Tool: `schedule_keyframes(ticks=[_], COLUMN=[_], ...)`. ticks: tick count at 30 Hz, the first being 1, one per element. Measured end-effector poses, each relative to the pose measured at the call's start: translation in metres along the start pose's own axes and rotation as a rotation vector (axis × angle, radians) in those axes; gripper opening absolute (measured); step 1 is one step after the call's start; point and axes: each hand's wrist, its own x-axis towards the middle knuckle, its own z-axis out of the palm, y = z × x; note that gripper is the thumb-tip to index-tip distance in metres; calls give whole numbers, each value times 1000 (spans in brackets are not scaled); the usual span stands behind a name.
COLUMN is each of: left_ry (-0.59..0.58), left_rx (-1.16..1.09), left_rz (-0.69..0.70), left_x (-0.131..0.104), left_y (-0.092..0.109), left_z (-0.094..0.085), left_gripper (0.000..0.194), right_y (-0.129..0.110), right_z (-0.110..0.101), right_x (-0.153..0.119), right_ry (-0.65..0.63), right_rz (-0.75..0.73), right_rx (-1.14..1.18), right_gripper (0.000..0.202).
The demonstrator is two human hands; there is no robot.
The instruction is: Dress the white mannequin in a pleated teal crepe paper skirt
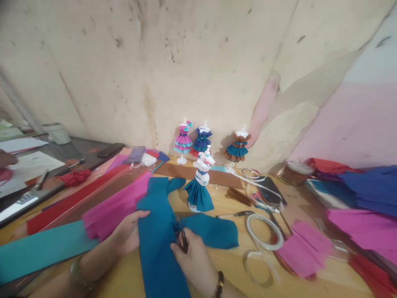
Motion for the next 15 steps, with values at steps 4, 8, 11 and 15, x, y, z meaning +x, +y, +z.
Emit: schedule_keyframes(ticks=[4, 8, 11, 15], left_ry=[102, 108, 157, 205], left_rx=[14, 12, 15, -26], left_rz=[117, 166, 176, 319], left_x=[1, 6, 8, 1], left_y=[9, 20, 25, 33], left_z=[3, -3, -8, -10], left_gripper=[42, 36, 34, 36], right_y=[-6, -20, -26, -23], right_z=[0, -8, -13, -12], right_x=[-4, -12, -16, -11], right_ry=[-166, -342, -428, -383], right_rz=[-29, -86, -109, -70], right_rx=[170, 122, 18, 17], right_gripper=[29, 27, 26, 25])
